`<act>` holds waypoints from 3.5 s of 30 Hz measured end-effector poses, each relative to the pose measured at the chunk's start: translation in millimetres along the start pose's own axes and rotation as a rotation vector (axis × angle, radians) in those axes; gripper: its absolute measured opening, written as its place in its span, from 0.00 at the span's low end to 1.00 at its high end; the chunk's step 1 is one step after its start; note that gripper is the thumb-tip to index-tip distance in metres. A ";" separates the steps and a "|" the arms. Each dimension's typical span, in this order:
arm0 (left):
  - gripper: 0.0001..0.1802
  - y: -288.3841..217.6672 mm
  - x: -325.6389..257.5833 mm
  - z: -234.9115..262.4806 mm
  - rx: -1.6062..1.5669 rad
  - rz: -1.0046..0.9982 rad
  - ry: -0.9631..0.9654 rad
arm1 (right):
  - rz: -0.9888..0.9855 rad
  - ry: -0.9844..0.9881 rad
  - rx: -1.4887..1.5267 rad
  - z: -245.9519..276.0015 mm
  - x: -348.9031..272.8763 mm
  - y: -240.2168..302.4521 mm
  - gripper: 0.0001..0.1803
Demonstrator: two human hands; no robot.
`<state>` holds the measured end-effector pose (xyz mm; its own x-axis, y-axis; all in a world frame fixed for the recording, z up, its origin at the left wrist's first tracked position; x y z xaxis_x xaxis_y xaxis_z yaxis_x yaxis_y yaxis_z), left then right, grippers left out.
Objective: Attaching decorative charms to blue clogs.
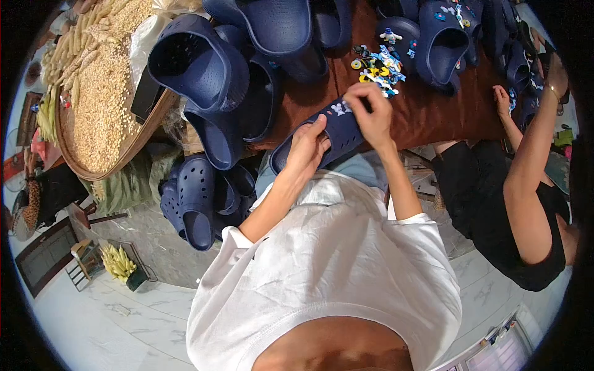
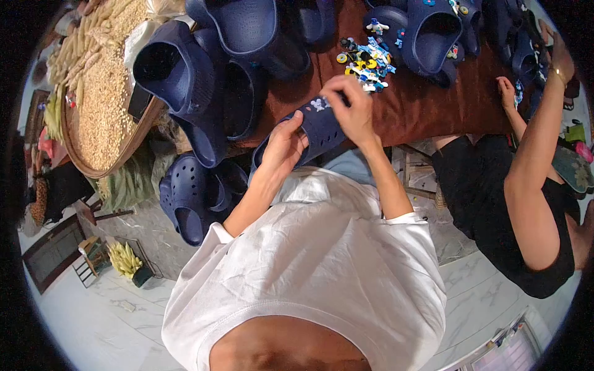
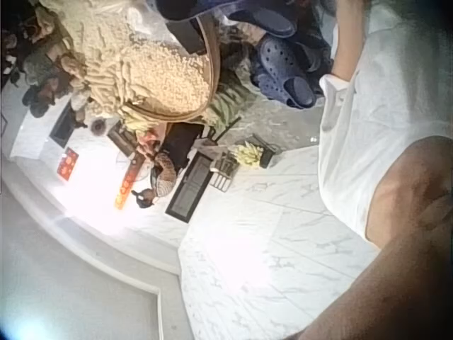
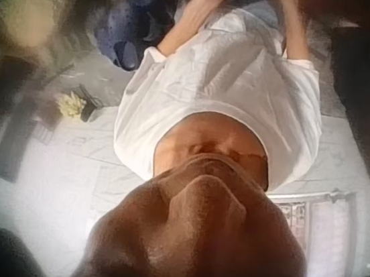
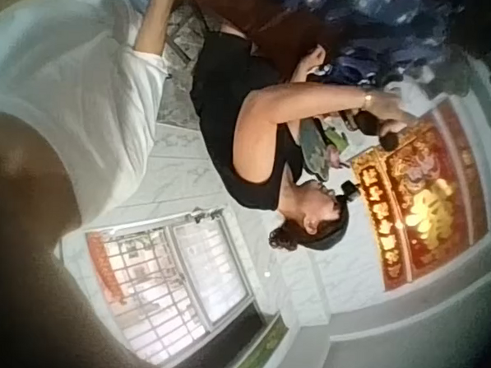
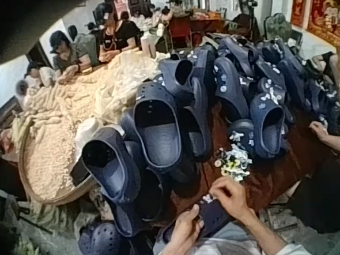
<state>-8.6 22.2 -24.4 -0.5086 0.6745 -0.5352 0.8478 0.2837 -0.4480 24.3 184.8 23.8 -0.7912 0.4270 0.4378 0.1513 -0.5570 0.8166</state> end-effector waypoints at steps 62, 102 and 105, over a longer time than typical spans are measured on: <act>0.25 11.3 15.9 -9.1 -0.217 0.126 -0.007 | -0.134 0.382 -0.281 11.1 -3.6 -13.4 0.21; 0.29 16.3 24.2 -9.6 -0.233 0.140 0.007 | -0.128 0.274 -0.360 25.0 -2.6 -13.5 0.23; 0.30 17.8 26.1 -5.8 -0.228 0.119 0.020 | -0.162 0.238 -0.231 23.9 -2.7 -16.4 0.22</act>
<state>-5.9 48.9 -42.2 -0.4022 0.7248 -0.5594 0.9146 0.3462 -0.2089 38.1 209.9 18.2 -0.9135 0.3608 0.1881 -0.1039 -0.6537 0.7496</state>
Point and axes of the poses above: each hand's wrist, its own x-axis towards the middle knuckle, its own z-axis out of the back of the hand, y = z × x, the point moved 5 cm from there along x, towards the middle knuckle
